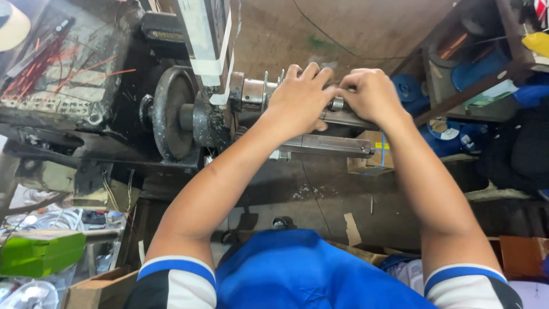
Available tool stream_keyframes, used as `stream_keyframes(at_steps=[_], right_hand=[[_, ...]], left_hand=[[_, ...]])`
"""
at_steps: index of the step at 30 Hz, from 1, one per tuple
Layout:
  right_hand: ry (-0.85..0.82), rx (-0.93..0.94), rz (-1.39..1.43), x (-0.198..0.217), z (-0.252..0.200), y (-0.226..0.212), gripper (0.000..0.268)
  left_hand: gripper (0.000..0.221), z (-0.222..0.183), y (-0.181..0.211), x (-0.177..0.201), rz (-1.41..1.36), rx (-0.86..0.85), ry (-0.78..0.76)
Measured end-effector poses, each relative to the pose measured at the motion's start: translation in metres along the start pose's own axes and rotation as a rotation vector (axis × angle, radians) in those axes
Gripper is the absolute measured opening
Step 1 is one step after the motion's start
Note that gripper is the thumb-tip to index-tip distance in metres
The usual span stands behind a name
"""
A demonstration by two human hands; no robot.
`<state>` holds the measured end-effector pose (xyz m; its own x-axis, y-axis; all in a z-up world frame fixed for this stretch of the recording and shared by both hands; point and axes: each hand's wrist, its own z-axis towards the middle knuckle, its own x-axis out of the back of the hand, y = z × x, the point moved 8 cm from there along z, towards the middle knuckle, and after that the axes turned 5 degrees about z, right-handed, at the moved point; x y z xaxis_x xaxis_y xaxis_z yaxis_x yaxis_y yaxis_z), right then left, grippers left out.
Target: Winding copper wire onto a form using a manual winding machine
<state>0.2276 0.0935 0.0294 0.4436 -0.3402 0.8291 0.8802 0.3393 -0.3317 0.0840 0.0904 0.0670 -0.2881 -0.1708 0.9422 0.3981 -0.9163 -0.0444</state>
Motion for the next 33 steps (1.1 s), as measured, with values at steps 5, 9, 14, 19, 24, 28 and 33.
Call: stream_keyframes(at_steps=[5,9,14,19,24,28,33], right_hand=[[-0.309,0.074,-0.406,0.017,-0.032,-0.07,0.01],[-0.197,0.11,-0.1,0.033,-0.005,-0.077,0.011],[0.051,-0.115,0.076,0.004,0.001,0.008,0.01],[-0.046,-0.096,-0.157,0.023,-0.037,-0.057,0.008],[-0.03,-0.086,0.061,-0.01,-0.072,-0.091,0.015],[0.463,-0.593,0.706,-0.068,-0.106,-0.028,0.018],[0.697,-0.705,0.396,-0.088,-0.118,0.016,0.036]], left_hand=[[0.059,0.007,-0.005,-0.022,-0.033,0.044,-0.163],[0.06,0.006,-0.004,-0.025,-0.039,0.061,-0.151],[0.073,-0.001,-0.003,0.004,-0.017,0.068,-0.069],[0.061,0.007,-0.008,-0.025,-0.026,0.064,-0.125],[0.064,0.01,-0.008,-0.034,0.038,0.057,-0.229],[0.069,0.006,-0.007,-0.031,0.131,0.047,-0.105],[0.026,-0.032,0.011,0.012,0.308,0.051,0.401]])
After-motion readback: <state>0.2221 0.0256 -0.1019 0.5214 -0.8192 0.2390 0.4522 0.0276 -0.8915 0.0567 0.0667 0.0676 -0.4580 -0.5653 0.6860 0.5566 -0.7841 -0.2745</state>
